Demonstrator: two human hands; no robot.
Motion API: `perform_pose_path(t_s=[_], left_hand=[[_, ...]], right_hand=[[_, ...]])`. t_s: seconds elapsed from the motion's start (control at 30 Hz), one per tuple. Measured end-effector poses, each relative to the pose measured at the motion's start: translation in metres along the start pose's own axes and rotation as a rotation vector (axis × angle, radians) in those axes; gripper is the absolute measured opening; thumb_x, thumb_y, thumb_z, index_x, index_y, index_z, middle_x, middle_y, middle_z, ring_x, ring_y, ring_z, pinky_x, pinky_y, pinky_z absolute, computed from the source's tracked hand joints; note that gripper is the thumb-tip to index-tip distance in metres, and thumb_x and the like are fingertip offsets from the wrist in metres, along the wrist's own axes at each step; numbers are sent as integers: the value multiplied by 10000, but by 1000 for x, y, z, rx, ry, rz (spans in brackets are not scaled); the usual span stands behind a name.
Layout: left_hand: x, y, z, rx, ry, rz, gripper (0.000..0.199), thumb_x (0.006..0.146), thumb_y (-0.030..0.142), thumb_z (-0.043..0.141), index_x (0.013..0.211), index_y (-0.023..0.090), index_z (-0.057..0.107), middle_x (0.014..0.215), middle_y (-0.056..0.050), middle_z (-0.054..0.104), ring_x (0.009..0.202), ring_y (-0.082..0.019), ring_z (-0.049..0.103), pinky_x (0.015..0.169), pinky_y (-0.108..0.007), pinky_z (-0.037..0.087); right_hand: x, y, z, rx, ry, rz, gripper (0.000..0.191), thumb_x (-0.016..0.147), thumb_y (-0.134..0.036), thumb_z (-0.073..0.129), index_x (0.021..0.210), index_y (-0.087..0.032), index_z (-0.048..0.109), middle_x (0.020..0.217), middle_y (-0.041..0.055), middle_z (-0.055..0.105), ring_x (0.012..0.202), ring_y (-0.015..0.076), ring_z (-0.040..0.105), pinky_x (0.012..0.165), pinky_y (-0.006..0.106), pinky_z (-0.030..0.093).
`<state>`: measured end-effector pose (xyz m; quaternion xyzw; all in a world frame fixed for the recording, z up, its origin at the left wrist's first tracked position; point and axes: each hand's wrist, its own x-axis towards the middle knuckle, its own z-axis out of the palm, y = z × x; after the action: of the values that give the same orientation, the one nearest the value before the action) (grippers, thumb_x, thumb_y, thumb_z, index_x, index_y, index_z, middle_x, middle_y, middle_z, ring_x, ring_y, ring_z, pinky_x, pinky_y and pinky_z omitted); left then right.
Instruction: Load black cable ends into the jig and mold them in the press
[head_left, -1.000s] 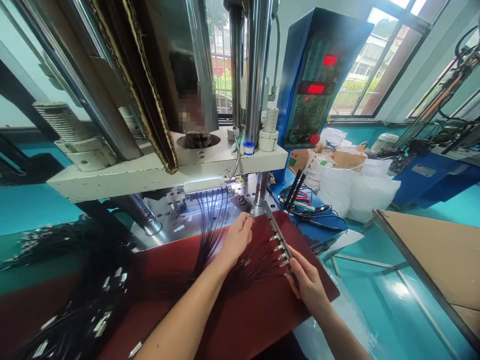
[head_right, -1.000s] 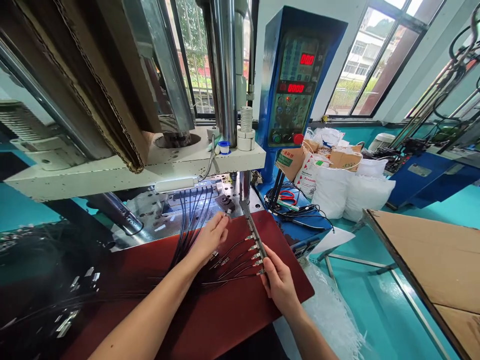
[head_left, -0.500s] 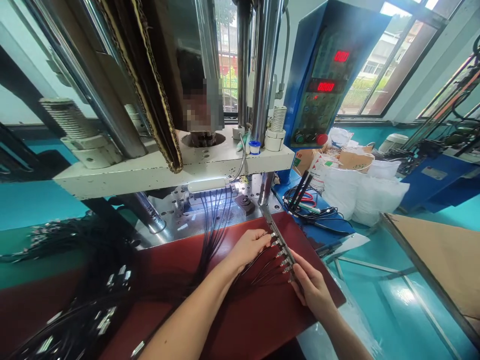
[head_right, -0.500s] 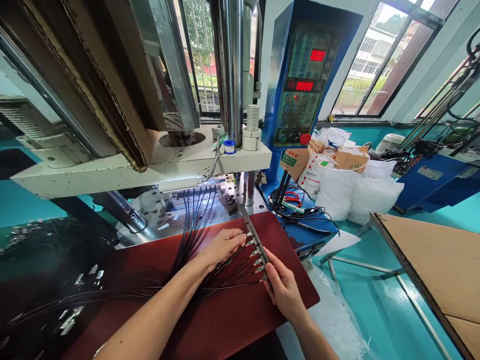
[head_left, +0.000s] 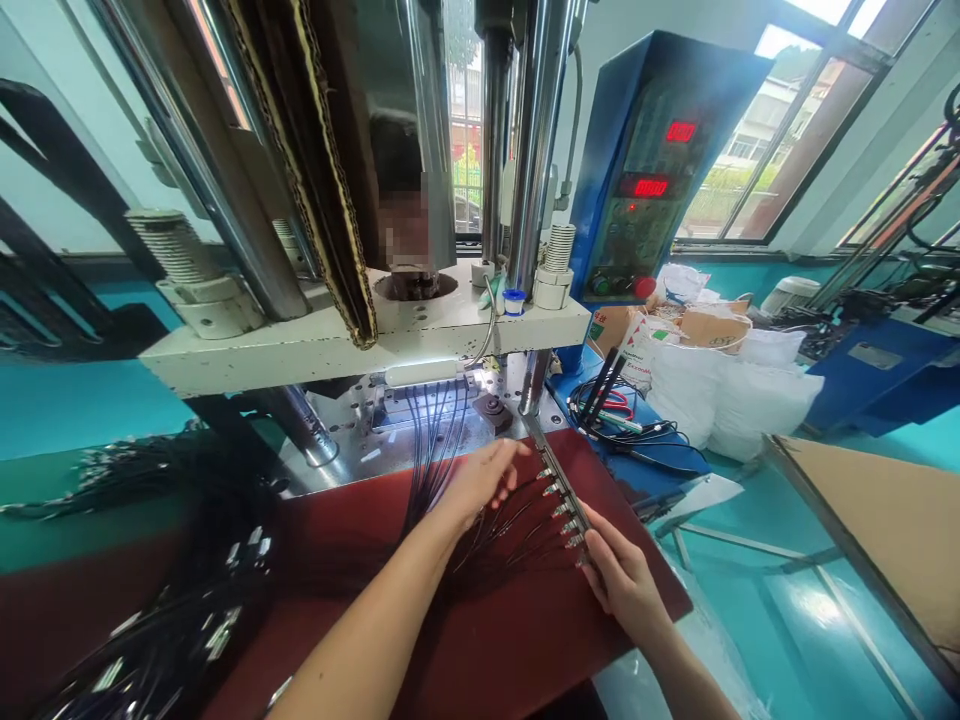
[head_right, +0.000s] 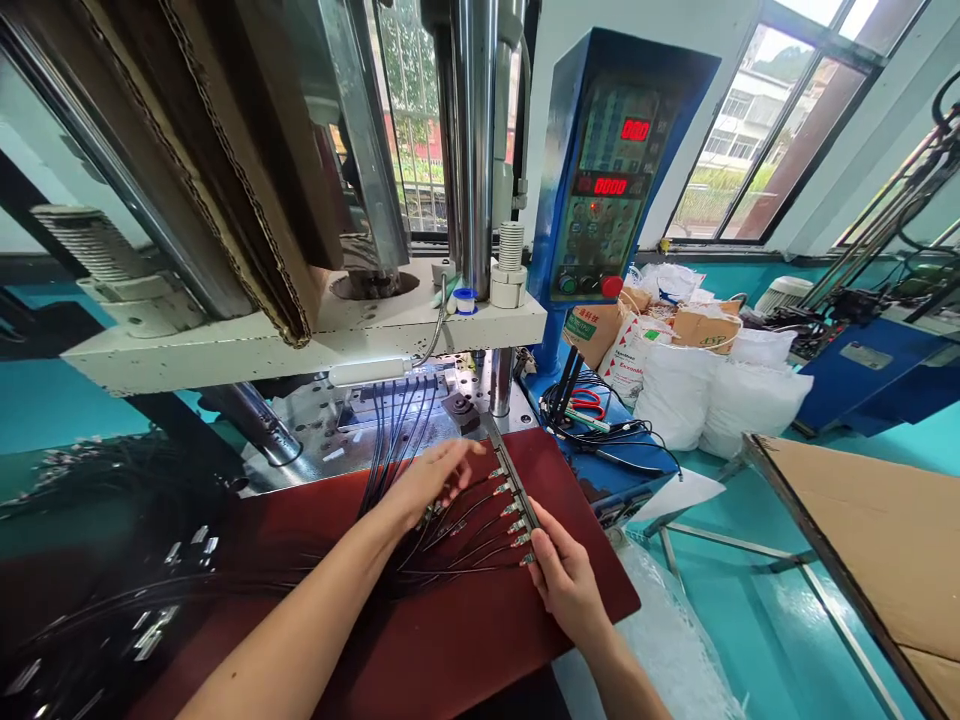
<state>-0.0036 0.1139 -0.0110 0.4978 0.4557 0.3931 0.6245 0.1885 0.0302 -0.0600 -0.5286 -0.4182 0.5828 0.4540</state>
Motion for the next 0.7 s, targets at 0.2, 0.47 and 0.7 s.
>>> perform_pose_path(t_s=[0.2, 0.47, 0.7], left_hand=[[5, -6, 12, -239, 293, -42, 209, 759, 401, 403, 687, 217, 334, 403, 114, 251, 295, -47, 161, 331, -168, 80], [2, -6, 17, -12, 154, -20, 235, 595, 313, 606, 519, 143, 461, 436, 66, 379, 395, -28, 266, 405, -178, 159], [2, -2, 16, -27, 136, -45, 242, 576, 330, 604, 494, 154, 460, 398, 77, 351, 369, -31, 221, 418, -202, 121]], right_hand=[[-1, -5, 1, 11, -9, 24, 525, 727, -540, 596, 1185, -290, 536, 1012, 7, 607, 584, 65, 524, 437, 111, 434], [0, -2, -3, -21, -23, 63, 539, 727, -556, 586, 1193, -293, 525, 920, 4, 618, 546, 49, 489, 415, 83, 398], [2, 0, -3, -47, -60, 22, 493, 760, -543, 555, 1194, -312, 521, 1059, -4, 593, 716, 82, 548, 516, 99, 440]])
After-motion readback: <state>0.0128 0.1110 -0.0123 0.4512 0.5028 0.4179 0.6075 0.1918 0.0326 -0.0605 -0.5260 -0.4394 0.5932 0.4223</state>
